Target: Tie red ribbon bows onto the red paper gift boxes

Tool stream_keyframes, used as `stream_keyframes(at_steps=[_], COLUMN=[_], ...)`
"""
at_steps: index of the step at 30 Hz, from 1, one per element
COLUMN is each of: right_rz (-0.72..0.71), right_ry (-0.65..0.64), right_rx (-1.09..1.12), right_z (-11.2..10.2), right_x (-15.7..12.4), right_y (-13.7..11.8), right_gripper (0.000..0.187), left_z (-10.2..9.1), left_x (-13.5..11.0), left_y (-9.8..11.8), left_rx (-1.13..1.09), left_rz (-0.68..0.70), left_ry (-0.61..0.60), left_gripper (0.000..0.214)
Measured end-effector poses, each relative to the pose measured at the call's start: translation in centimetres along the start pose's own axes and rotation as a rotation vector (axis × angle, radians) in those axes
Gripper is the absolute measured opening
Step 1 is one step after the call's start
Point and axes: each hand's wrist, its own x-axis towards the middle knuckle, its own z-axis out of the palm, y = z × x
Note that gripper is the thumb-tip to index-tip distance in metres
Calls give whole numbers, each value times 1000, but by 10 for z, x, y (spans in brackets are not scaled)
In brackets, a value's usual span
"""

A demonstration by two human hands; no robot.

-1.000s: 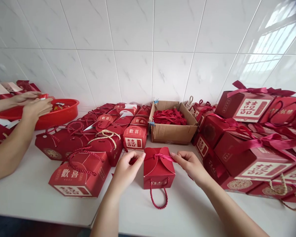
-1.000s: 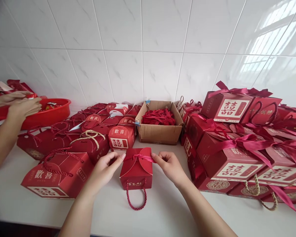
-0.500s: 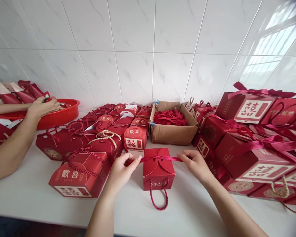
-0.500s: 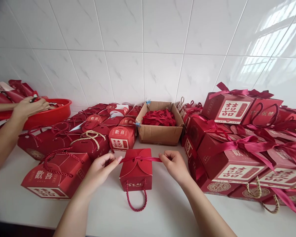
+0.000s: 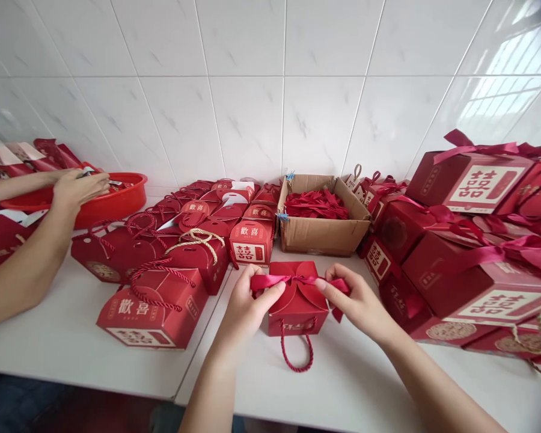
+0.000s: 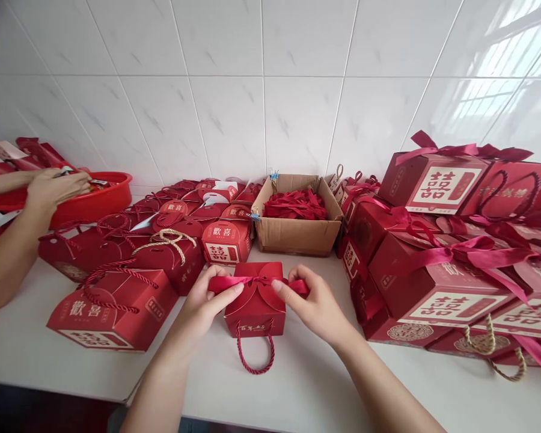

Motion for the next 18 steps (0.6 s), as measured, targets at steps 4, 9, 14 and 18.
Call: stream_keyframes(at_steps=[4,9,14,18], right_rz=[64,137,133,139], right_ry=[-89,-93,-100,-92], right_rx=[136,254,283,310], right_z=[9,10,9,8], right_x=[-2,0,1,2], right_y=[0,5,4,7], right_gripper=[48,48,48,50], left_z=[6,7,7,5], left_x=[2,5,4,3], left_y=[-5,-6,-5,-2], left_rx=[-27,57,40,-46], left_rz=[-25,-27,-36,-24], left_ry=[18,63,51,33], left_gripper=[27,24,24,28])
